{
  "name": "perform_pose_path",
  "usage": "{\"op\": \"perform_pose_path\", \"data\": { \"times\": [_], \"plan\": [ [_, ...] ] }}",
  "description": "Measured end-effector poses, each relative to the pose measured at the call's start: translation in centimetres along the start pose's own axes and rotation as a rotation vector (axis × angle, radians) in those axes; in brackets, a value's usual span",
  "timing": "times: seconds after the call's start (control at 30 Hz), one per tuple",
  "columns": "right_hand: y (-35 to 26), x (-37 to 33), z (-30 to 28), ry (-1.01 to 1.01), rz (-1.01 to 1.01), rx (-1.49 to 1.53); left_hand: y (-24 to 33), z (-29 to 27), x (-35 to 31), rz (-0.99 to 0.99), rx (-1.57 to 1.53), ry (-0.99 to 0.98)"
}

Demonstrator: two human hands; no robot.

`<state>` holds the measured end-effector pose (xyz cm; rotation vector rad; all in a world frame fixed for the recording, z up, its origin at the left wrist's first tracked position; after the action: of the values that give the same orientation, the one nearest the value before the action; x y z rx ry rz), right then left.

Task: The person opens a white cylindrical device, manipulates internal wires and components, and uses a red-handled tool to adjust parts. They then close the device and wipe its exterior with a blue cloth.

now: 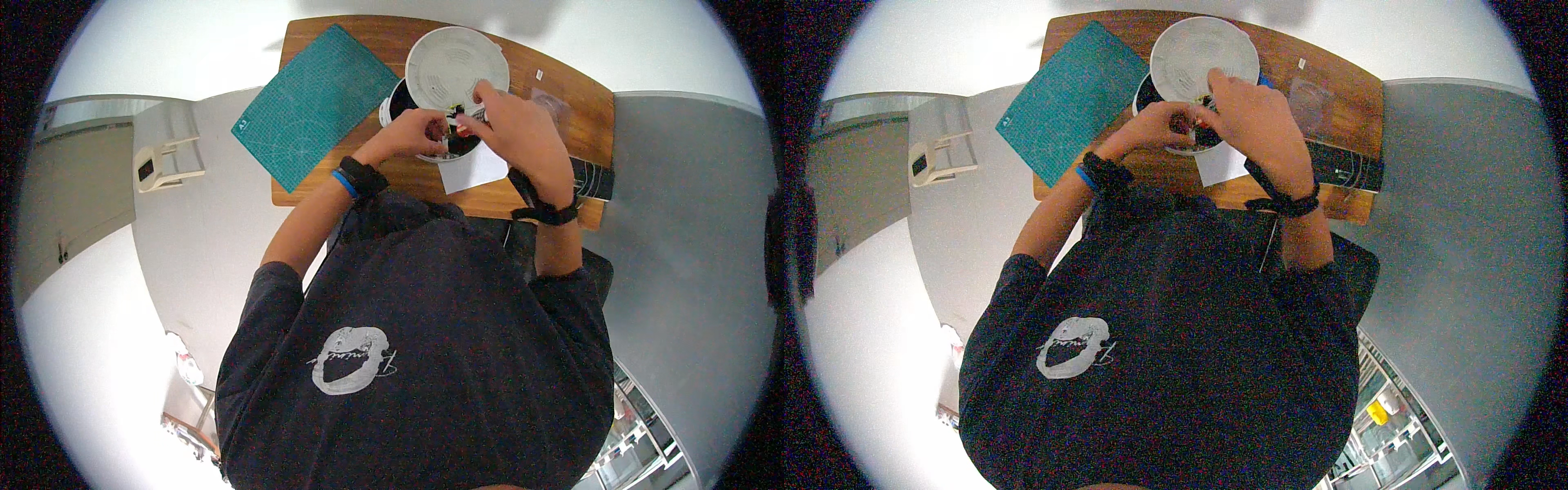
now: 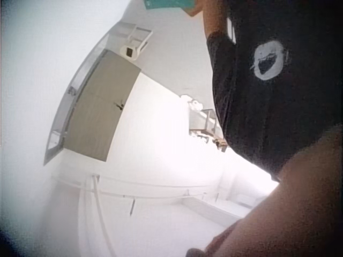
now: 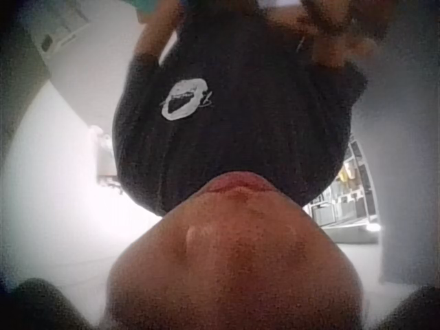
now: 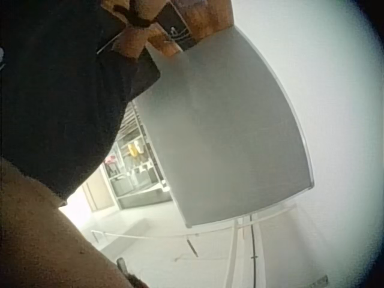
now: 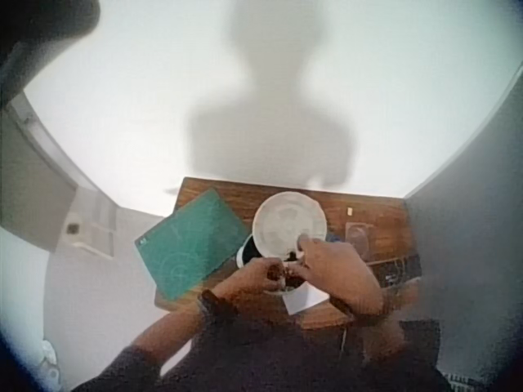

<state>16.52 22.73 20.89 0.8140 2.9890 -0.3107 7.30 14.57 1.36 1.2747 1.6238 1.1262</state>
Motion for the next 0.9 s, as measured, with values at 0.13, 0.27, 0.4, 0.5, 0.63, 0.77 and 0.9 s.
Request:
{"op": "perform_pose_path", "data": {
  "times": [0.13, 0.27, 0.4, 0.5, 0.63, 0.77, 0.9],
  "plan": [
    [0.0, 0.3, -0.4, 0.092, 0.003, 0.094, -0.1, -0.1, 0.1, -0.014, -0.011, -0.001],
    [-0.5, -0.9, -1.2, 0.188, -0.269, 0.210, 0.1, 0.0, 0.0, -0.033, -0.020, -0.026],
    [0.5, -0.1, 0.0, 0.098, -0.104, 0.093, 0.2, 0.0, 0.1, -0.020, 0.000, -0.021],
    [1.7, 0.7, 1.2, -0.114, 0.131, -0.072, -0.2, 0.0, 0.0, -0.030, 0.010, -0.027],
    [0.4, -0.4, -0.4, 0.106, -0.142, 0.149, -0.5, 0.1, 0.0, -0.066, 0.009, -0.041],
    [0.1, -0.7, -1.2, 0.173, -0.276, 0.176, -0.4, -0.1, 0.2, -0.040, 0.020, -0.006],
    [0.7, 0.0, -0.8, 0.062, -0.051, 0.057, -0.3, -0.3, 0.3, -0.043, 0.005, 0.010]
  ]
}}
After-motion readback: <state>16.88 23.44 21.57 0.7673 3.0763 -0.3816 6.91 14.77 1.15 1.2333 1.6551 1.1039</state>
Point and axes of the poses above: each hand's wrist, its own x-axis towards the middle knuckle, its own z-axis out of the palm, y = z × x, the point moved 7 cm from there along x, towards the middle knuckle, and after that the axes turned 13 degrees about y, right-handed, at the moved point
